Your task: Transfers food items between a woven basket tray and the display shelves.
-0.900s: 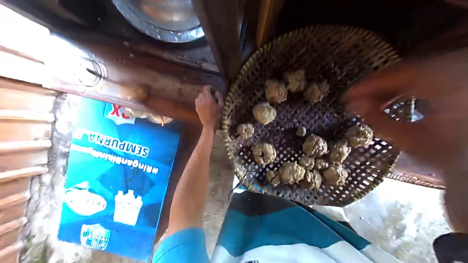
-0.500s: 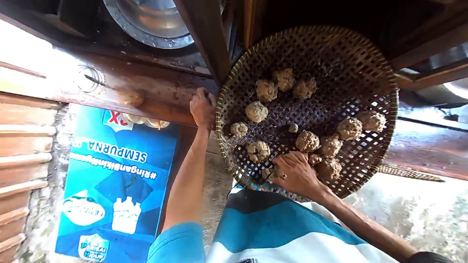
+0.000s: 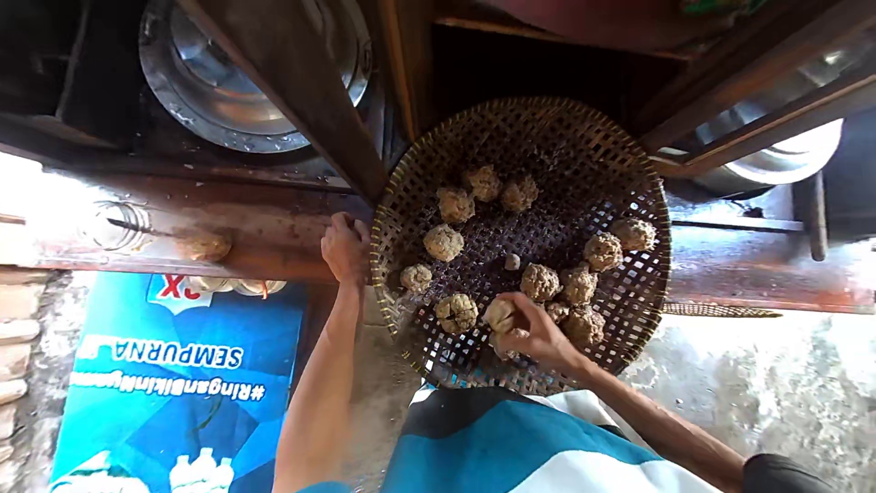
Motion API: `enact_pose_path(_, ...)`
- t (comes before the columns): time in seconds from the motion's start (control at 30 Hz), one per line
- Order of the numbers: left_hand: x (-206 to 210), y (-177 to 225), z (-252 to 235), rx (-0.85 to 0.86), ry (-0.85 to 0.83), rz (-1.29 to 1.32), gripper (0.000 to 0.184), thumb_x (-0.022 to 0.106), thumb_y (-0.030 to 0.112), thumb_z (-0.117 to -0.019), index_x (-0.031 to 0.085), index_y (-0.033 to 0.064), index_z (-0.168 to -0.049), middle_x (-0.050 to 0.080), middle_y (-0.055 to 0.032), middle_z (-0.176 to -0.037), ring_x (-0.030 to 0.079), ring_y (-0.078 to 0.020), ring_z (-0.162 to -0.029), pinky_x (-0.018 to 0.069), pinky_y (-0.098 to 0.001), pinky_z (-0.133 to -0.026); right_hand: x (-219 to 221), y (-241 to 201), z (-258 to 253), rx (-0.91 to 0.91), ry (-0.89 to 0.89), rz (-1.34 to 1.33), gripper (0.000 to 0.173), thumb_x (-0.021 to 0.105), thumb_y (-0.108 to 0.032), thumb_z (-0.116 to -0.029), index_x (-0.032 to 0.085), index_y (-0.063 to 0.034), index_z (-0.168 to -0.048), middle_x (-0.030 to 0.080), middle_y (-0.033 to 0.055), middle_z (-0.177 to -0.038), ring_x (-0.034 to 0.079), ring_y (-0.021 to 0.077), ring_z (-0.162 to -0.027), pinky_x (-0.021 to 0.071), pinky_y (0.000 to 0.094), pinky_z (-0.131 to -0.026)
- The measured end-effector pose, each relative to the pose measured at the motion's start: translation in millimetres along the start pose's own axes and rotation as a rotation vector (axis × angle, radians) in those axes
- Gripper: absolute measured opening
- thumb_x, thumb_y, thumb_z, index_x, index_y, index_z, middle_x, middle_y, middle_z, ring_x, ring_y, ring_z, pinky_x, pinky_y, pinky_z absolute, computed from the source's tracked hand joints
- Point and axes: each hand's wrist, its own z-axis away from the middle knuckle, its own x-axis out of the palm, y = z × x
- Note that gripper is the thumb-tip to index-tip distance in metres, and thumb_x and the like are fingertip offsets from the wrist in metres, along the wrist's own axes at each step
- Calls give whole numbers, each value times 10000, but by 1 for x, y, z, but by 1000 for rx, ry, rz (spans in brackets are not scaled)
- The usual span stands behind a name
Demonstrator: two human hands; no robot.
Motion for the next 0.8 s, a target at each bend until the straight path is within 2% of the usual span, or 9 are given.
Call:
enact_pose_path(0.1,1,-2,2,-6,-23,-4,390,448,317,-1071,583,15,-1278,679,-290,-1084,662,-489,-1061,508,-630,-896,-40,-28,-10,89,94,-527,586,601,-22,-844,442,-48,-1407,640,139,-1283,703,282,-1060,640,446,-796)
enact_pose_path(0.2,-1,2,-1,-23,-30,11,387,474,301,-1065,594,6,-1287,677,-311,-1095,656,-506,-1074,496,-651,-909,-87,-46,-20,63,229,-488,389,443,-127,-1000,490,-66,-1381,664,116,-1246,705,219,-1019,615,363,-804)
enact_pose_path(0.27,-5,2,1,-28,-42,8,401,474,300,-1059,607,4,-1294,689,-300,-1111,659,-493,-1097,492,-644,-941,-112,-57,-24,33,371,-371,331,477,-119,-1051,520,-36,-1369,691,144,-1200,731,233,-976,629,358,-818)
enact_pose_path(0.4,-10,10,-1,2,6,11,386,480,262,-1054,629,-36,-1250,696,-313,-1082,673,-503,-1065,505,-646,-916,-161,-105,-32,-221,619,49,447,707,-87,-920,542,1,-1325,704,124,-1150,731,176,-938,632,348,-842)
enact_pose_path(0.47,-11,12,0,7,27,12,371,485,242,-1054,636,-43,-1236,697,-315,-1070,673,-511,-1055,502,-648,-912,-184,-139,-43,-312,735,328,492,797,-137,-878,602,-45,-1321,682,143,-1183,697,218,-1002,598,430,-861)
enact_pose_path(0.53,-9,10,1,11,44,0,364,493,241,-1053,642,-42,-1227,700,-311,-1060,678,-507,-1045,508,-639,-905,-200,-170,-62,-363,810,502,531,809,-209,-896,603,-105,-1374,619,195,-1304,645,329,-1125,541,553,-925)
enact_pose_path(0.6,-7,8,1,17,61,-9,356,497,245,-1053,646,-36,-1211,705,-298,-1045,687,-493,-1026,520,-631,-884,-209,-194,-89,-410,864,599,522,780,-232,-923,590,-109,-1393,623,210,-1310,641,373,-1132,527,598,-926)
enact_pose_path(0.73,-8,11,3,19,69,-1,348,510,242,-1043,649,-31,-1208,706,-295,-1034,692,-490,-998,526,-632,-862,-226,-220,-146,-335,906,785,632,760,-251,-928,459,-61,-1450,629,267,-1253,651,455,-1101,538,630,-888)
enact_pose_path(0.8,-10,12,4,23,69,12,345,522,228,-1033,648,-42,-1208,701,-309,-1016,690,-506,-983,522,-643,-848,-241,-229,-175,-329,906,855,602,777,-255,-897,529,-24,-1394,617,272,-1294,638,458,-1147,520,623,-935)
